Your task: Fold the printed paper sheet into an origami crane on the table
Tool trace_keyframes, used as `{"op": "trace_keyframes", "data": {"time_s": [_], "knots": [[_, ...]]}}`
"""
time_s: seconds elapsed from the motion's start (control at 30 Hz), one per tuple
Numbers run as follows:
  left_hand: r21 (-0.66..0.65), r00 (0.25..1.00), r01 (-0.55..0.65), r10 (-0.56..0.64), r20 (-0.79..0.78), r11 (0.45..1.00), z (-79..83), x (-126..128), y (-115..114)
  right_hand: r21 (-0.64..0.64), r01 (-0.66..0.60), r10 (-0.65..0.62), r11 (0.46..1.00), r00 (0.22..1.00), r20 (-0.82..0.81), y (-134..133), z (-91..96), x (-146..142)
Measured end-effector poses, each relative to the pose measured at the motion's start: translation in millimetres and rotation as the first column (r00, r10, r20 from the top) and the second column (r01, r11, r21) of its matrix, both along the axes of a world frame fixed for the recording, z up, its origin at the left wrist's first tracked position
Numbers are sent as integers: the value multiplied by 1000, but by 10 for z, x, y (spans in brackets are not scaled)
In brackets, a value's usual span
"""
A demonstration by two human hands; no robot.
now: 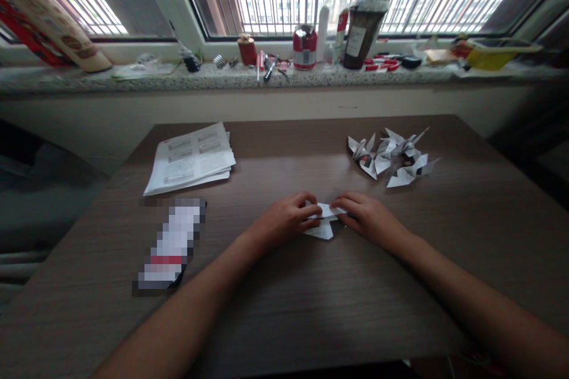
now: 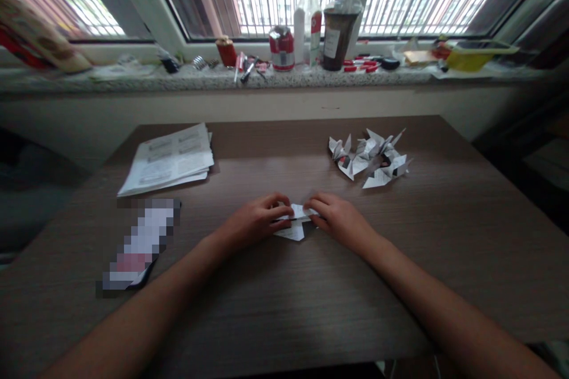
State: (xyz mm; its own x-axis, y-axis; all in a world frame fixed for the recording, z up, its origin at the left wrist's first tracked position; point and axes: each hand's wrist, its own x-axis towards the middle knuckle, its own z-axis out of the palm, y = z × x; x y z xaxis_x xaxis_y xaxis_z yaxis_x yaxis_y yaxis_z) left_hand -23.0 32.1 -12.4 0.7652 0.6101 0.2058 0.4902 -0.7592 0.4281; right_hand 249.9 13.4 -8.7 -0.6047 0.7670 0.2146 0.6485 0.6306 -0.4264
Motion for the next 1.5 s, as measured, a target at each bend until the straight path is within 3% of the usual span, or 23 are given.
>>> {"op": "trace_keyframes", "data": {"time_s": [0.33,0.53,0.63,0.8,1.13,1.4,1.5], "knots": [[-51,1000,2,0,22,999,16,-17,-5,13,-9,9,1000,998,-66,-32,-16,11],[-154,993,-40,56,100,987,73,18,-32,-3,23,-23,1000,994,-110,-30,-96,-2],[-245,983,-62,101,150,968,125,40,-62,-10,33,-34,999,989,-145,-36,-102,-6],[-348,944,-198,274,182,916,147,75,-70,9,28,-26,1000,982,-187,-47,-66,-19],[-564,903,-177,361,232,806,193,84,-62,17,33,-28,999,964,-266,-82,-2,-53],[-589,875,-213,421,241,779,175,130,-105,-86,88,-112,992,936,-334,-107,55,-81],[-583,858,-236,448,251,778,160,140,-108,-85,183,-201,980,907,-371,-106,53,-79]]}}
